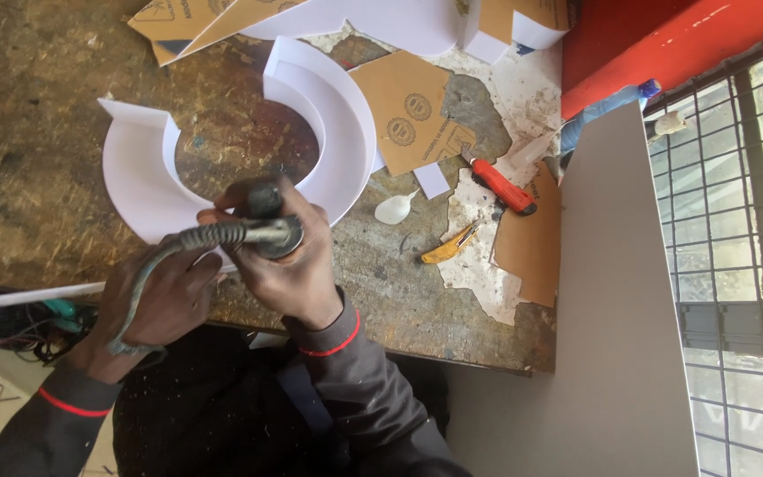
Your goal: Assembling a 3D channel letter by gluing and bonding a side strip to the letter face.
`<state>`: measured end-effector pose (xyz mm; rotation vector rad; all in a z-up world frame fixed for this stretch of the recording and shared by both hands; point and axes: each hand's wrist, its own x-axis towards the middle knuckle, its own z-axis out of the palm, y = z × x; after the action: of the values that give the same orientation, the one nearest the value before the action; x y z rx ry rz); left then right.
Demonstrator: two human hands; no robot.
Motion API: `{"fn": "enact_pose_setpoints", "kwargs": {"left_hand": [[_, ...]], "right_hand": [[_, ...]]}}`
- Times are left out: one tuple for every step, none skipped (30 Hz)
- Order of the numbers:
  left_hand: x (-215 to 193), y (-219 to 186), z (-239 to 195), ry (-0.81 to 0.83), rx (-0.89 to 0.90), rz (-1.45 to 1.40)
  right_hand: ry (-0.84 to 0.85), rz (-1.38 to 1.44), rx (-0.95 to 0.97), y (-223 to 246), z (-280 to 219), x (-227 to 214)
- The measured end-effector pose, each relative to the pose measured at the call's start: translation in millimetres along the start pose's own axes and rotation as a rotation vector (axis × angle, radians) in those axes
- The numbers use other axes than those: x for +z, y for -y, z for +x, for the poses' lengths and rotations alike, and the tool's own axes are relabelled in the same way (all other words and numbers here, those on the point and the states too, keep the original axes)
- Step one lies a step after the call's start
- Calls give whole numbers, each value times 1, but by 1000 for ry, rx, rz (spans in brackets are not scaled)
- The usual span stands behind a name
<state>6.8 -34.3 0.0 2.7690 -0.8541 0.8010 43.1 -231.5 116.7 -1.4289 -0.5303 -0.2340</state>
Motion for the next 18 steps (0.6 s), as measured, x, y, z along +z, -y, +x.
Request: {"fn": "enact_pose_setpoints", "kwargs": {"left_hand": [[2,1,-1,4,-9,1],[3,2,-3,-13,-16,-40],[4,3,-5,-30,-23,-80],[6,3,-7,-26,-32,-79],[8,4,-9,-5,-32,-81],[10,6,-9,13,-29,-80],[9,6,-8,13,-35,-76],[8,5,-8,78,-65,-105],[8,5,-7,142,-96,-133],[3,3,-5,146,-104,-132],[-1,2,-2,201,-156,-189],[-4,0,2,253,-211,-247],[-10,0,4,254,-221,-247],[-15,0,6,267,-156,-193],[-20,0,8,279,-90,-139],[-11,3,5,278,-92,-137],[-2,5,1,350,-99,-108],[8,8,-3,423,-106,-83]], "right_hand": [[7,4,6,0,1,-2],[18,-14,-4,1,2,-4],[28,-32,-15,1,2,-5],[35,-28,-10,1,1,-5],[22,-37,16,1,-1,-6],[9,-47,36,0,0,-6],[15,-44,36,0,1,-9],[37,-8,77,0,2,-12],[59,29,117,0,4,-16],[65,33,123,3,7,-18],[38,111,33,6,11,-21],[13,188,-58,8,16,-25],[21,191,-53,2,16,-30],[12,157,-73,-4,14,-35],[3,123,-93,-10,13,-41],[5,124,-94,-16,13,-44],[-16,74,-137,-23,13,-49],[-39,21,-178,-29,12,-53]]}}
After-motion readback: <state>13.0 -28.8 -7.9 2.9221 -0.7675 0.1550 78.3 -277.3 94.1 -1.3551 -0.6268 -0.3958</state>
